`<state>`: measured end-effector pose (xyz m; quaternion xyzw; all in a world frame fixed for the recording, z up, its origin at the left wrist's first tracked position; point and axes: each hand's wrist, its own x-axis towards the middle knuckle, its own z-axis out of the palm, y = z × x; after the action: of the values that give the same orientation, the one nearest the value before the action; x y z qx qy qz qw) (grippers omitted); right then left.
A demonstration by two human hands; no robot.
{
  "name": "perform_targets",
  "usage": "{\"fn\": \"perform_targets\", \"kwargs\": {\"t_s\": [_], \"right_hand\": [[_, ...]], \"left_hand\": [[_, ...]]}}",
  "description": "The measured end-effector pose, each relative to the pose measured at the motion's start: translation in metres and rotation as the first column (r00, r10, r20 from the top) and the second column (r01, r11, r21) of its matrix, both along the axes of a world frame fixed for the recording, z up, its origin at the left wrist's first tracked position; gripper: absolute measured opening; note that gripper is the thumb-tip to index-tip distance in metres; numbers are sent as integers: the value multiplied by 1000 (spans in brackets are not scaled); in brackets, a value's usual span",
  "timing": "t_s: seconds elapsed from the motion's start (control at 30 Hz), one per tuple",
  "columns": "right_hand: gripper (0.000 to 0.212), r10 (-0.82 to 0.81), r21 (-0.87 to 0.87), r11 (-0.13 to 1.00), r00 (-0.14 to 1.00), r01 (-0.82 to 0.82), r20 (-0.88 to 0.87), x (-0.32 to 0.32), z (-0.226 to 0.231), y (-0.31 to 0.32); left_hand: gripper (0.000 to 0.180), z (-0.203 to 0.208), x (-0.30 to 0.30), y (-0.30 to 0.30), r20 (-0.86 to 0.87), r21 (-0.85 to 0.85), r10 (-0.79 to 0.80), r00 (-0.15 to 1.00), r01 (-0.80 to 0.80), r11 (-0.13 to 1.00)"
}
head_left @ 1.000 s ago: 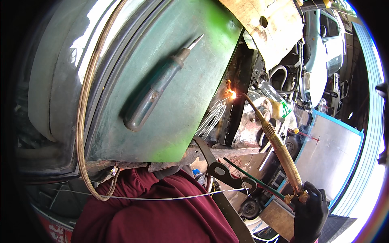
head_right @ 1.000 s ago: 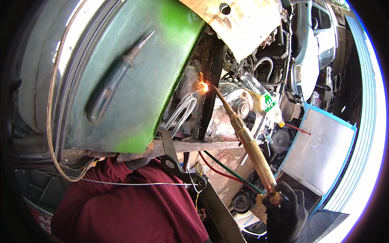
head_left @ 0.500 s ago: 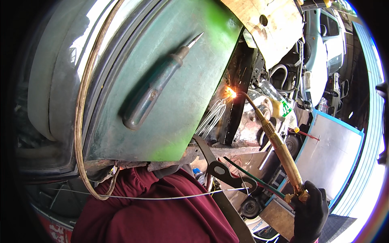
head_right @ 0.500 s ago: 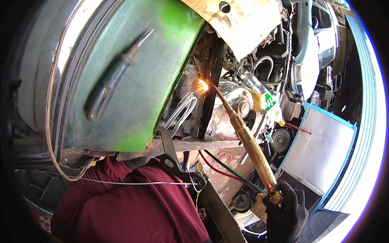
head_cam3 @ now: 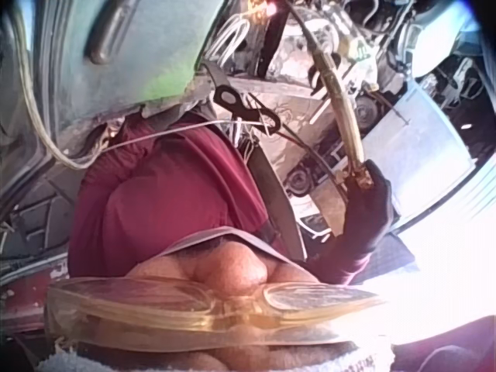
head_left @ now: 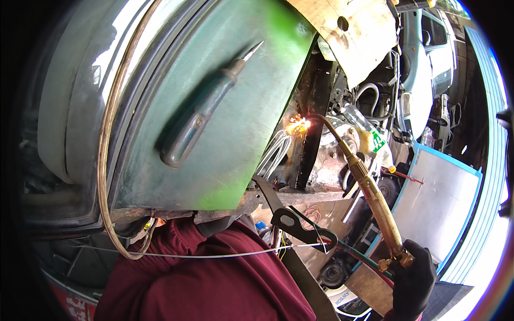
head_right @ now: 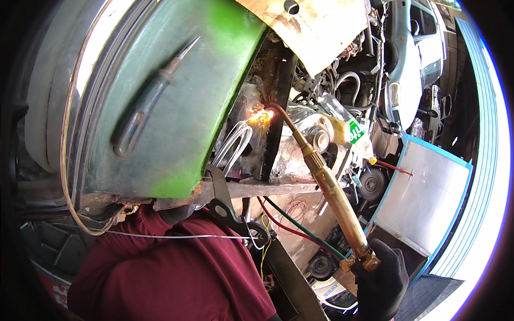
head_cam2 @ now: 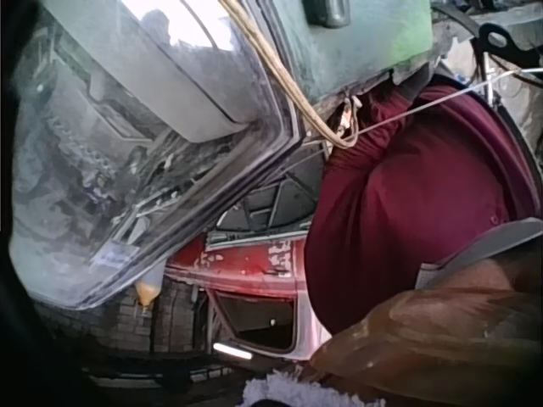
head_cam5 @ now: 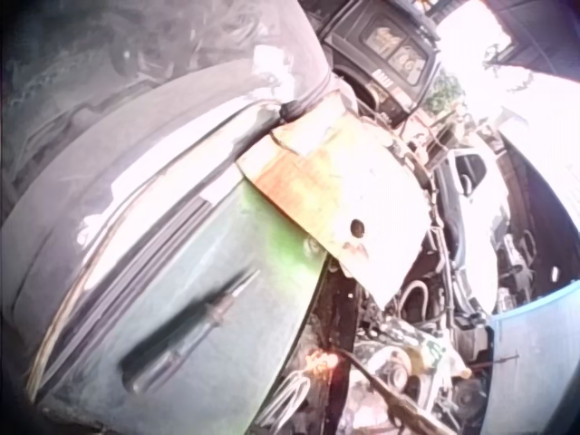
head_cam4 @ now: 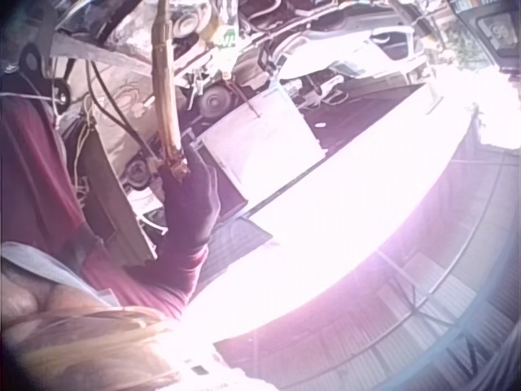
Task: The person welds a metal bracket to the front frame of a green car using a MIG welding torch and filler wire. They repeatedly position the bracket, weld it in place, and then use a hammer to tap and adjust the weld area.
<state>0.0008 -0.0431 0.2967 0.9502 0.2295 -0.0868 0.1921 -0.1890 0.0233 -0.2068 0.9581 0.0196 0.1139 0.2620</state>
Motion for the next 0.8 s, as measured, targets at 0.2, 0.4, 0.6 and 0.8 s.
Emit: {"fn": "perform_targets", "kwargs": {"t_s": [0.2,0.4,0.6,0.8], "right_hand": [[42,-66,106,992,998,64,24,-5,12,-31],[40,-237,286,936,968,205,82,-13,14,-68],[33,-347,399,861,938,315,7,-24,6,-110],[33,-348,537,770,932,343,-97,-33,-18,-139]], "left_hand": [[58,-4,-22,-9,-78,-997,-130,988,-79,-3],[37,24,-39,38,-275,-936,-41,961,-258,239],[34,69,-30,56,-162,-882,-37,986,-128,454],[31,88,-40,73,-169,-877,-59,984,-122,465]]}}
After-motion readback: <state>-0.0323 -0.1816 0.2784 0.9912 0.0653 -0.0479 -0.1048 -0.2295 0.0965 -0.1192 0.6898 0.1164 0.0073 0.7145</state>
